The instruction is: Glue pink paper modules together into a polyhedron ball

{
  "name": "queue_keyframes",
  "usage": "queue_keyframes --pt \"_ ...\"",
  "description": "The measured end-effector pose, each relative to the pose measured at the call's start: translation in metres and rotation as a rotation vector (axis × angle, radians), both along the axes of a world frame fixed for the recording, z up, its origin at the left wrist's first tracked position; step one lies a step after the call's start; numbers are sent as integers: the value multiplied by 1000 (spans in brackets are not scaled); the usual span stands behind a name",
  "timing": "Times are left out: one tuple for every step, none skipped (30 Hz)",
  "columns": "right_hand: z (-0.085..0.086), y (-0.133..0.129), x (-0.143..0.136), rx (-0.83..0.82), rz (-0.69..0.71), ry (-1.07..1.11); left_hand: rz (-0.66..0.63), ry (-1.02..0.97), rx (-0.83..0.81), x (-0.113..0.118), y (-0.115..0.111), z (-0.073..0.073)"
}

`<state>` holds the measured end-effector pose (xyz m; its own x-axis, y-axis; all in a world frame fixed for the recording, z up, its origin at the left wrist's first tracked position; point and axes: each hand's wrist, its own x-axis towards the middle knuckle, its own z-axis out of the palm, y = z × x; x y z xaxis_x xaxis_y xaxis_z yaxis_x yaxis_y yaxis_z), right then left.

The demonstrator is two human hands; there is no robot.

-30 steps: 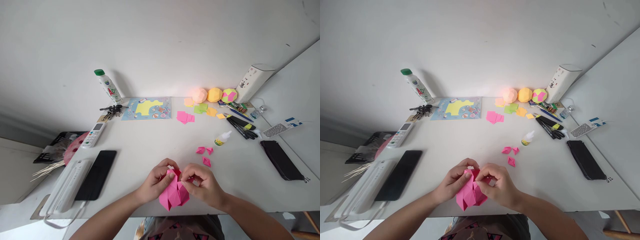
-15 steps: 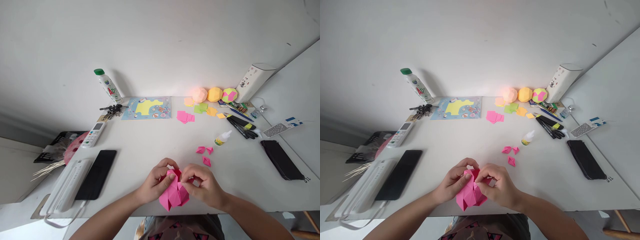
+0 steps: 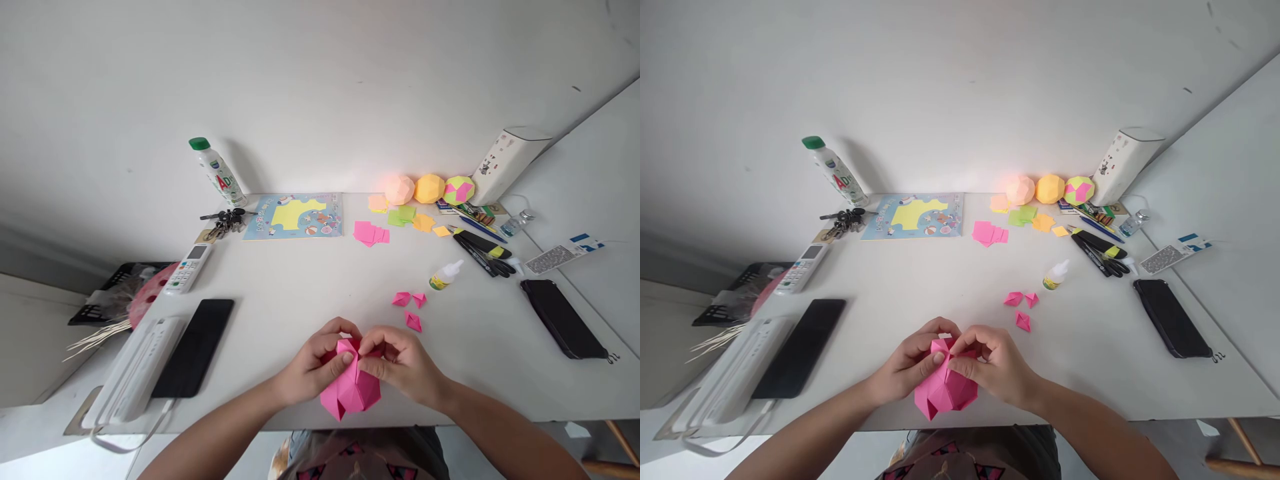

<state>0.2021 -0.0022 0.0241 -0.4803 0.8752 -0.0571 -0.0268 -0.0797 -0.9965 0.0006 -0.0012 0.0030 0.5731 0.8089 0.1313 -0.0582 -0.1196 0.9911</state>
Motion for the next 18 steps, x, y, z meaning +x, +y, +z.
queue_keyframes --pt "-1 0 0 -45 4 27 8 3 4 0 0 0" --pt "-3 1 0 -84 10 54 18 7 7 0 0 1" --pt "-4 2 1 -116 18 80 26 13 12 0 -1 1" --pt "-5 2 1 -141 25 102 33 20 15 -1 -1 1" --pt "-6 3 2 -159 33 119 39 26 18 -1 -1 1" --pt "-6 3 2 -173 38 130 46 30 20 -1 -2 1" --pt "-5 4 3 -185 43 132 53 33 21 -1 -2 1" --pt "-5 4 4 -198 48 125 62 34 19 -1 -2 1" --pt "-4 4 5 -213 56 113 71 36 16 -1 -2 0" --pt "-4 5 6 -228 63 99 80 39 15 -1 -2 0" --pt "-4 5 7 -242 68 84 88 42 14 -1 -2 0" --pt "-3 5 7 -250 69 72 94 45 16 -1 -2 0" --pt "-3 5 8 -251 64 66 100 49 17 -1 -2 0" --pt "-4 4 8 -247 57 63 102 53 18 -1 -1 -1" --pt "-4 4 8 -239 49 62 102 56 18 -1 -1 -1" --pt "-4 4 8 -230 42 59 102 56 16 -1 -1 -1" --pt "-4 4 7 -221 36 55 101 55 13 -1 -2 -1" --pt "-4 4 7 -212 31 47 98 51 11 -1 -2 -1"
